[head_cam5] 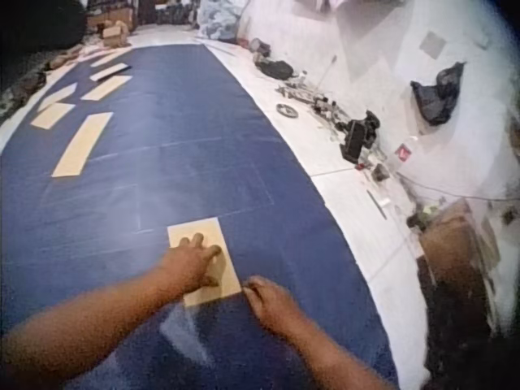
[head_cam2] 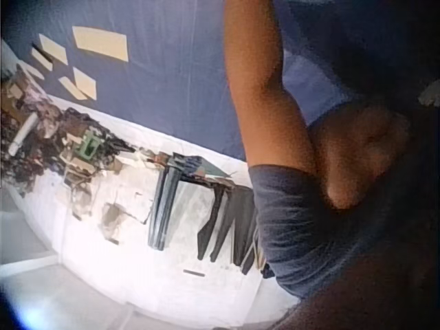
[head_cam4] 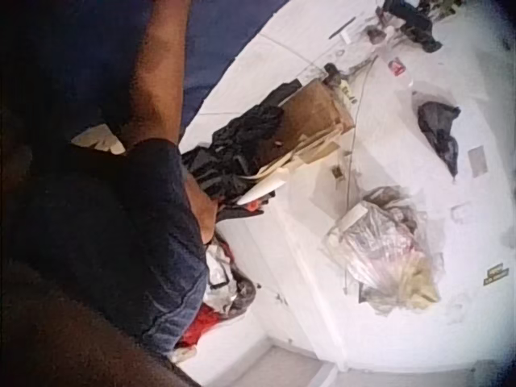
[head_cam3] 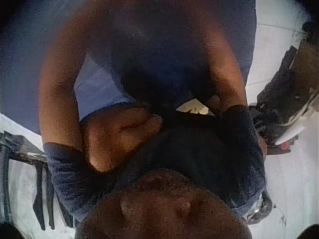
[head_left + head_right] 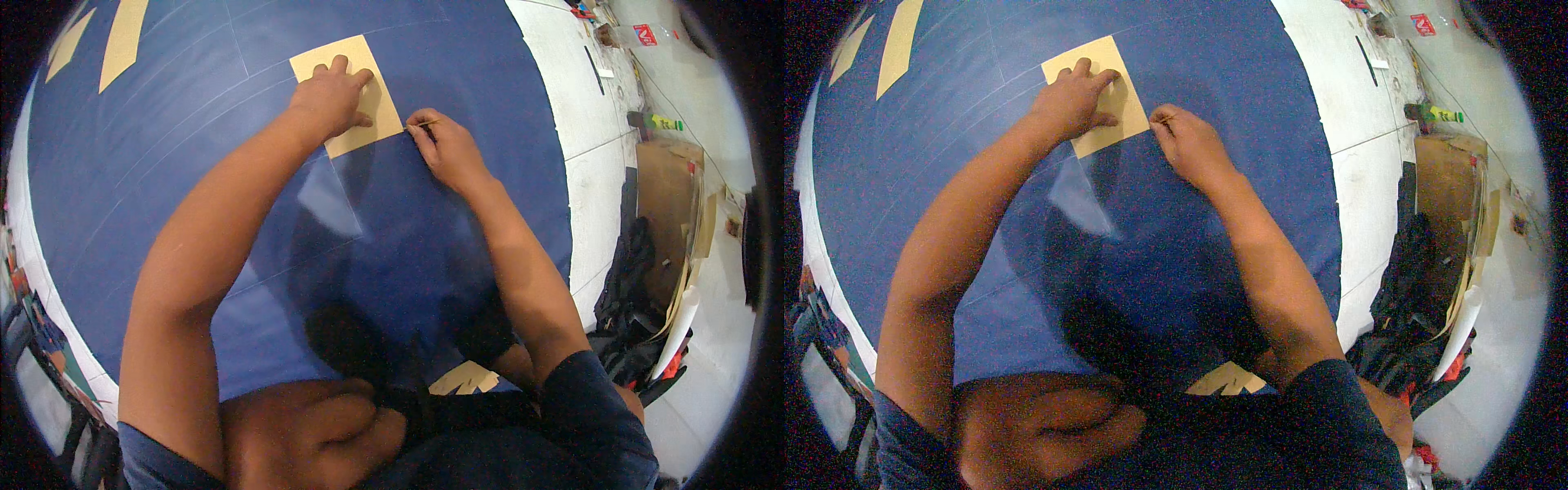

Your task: The person uses a pencil to trace the outline of yellow paper templates onto a large blue fabric sheet while sitting on the floor. They handle several different templates one at a time, positioning them on the fabric and drawing around the edges before moving to the next template.

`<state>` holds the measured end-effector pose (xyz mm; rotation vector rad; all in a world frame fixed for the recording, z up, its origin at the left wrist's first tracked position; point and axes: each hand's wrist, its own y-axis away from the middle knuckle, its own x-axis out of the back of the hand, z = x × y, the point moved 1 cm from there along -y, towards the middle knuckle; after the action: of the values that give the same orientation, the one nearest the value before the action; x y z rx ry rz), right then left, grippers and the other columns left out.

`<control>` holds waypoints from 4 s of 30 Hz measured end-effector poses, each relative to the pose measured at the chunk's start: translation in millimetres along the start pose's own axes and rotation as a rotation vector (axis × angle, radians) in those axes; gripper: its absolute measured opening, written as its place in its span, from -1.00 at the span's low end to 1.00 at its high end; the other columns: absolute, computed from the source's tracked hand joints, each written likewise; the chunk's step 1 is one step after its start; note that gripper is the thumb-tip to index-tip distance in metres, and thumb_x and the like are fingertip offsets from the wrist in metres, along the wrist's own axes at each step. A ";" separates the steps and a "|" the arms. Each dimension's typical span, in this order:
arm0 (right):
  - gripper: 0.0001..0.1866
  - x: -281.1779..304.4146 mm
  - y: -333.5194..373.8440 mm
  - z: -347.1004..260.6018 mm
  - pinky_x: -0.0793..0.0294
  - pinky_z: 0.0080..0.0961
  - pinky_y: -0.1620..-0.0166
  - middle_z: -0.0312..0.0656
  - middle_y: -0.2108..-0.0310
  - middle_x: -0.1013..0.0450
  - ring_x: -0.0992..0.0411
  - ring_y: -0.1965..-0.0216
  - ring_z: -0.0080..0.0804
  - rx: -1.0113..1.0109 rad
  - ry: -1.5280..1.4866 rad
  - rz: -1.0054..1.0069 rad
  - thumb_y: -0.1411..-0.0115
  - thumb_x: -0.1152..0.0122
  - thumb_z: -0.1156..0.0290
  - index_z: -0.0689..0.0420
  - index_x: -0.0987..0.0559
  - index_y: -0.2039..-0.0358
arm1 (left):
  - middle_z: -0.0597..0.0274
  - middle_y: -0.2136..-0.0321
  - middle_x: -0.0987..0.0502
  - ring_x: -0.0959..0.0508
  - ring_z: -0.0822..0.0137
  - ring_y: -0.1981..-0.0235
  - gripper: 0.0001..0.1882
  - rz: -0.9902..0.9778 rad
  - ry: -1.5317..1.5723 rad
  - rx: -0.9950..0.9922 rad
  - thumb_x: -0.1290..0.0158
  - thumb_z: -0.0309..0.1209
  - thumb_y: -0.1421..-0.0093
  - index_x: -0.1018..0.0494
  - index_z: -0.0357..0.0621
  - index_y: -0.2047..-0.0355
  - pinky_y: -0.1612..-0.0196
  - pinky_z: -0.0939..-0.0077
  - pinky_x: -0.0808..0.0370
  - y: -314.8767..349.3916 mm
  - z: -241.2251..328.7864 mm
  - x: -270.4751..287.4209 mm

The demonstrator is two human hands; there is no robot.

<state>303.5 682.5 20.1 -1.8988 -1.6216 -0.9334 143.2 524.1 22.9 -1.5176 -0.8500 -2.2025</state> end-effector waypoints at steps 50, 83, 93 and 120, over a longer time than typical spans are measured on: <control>-0.67 -14.2 11.9 46.7 0.12 0.22 -0.45 -0.24 -0.31 -0.39 -0.19 -0.40 0.03 0.004 0.354 0.225 -0.30 -0.21 0.21 -0.02 -0.60 -0.04 | -0.22 -0.27 -0.32 -0.29 -0.21 -0.34 -0.26 0.348 0.141 -0.233 -0.30 -0.07 -0.15 -0.36 -0.30 -0.20 -0.36 0.03 -0.29 -29.9 37.4 -42.4; -0.70 5.2 0.1 77.0 0.17 0.18 -0.47 -0.32 -0.33 -0.37 -0.14 -0.41 0.06 -0.039 0.308 0.255 -0.32 -0.17 0.25 -0.11 -0.60 -0.05 | 0.06 -0.35 -0.32 -0.27 -0.01 -0.40 -0.31 0.387 0.084 -0.307 -0.14 0.04 -0.27 -0.38 -0.11 -0.28 -0.46 -0.09 -0.08 -43.4 3.4 -42.1; -0.72 6.6 -0.6 74.4 0.16 0.17 -0.46 -0.31 -0.33 -0.39 -0.16 -0.41 0.07 -0.040 0.317 0.262 -0.35 -0.14 0.25 -0.09 -0.60 -0.04 | 0.06 -0.39 -0.26 -0.20 -0.05 -0.43 -0.24 0.361 0.151 -0.294 -0.16 0.05 -0.26 -0.31 -0.09 -0.34 -0.47 -0.15 0.00 -40.8 0.3 -47.5; -0.67 9.0 0.0 74.7 0.19 0.16 -0.47 -0.31 -0.35 -0.35 -0.13 -0.42 0.05 -0.039 0.319 0.235 -0.35 -0.12 0.24 -0.10 -0.60 -0.09 | -0.02 -0.32 -0.33 -0.26 -0.15 -0.39 -0.09 0.384 0.188 -0.320 -0.30 0.13 -0.07 -0.35 -0.17 -0.30 -0.42 -0.25 -0.06 -45.7 1.1 -45.7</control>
<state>318.5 742.8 -22.2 -1.8076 -1.1778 -1.1065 134.8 557.1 -32.2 -1.4291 -0.1337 -2.2080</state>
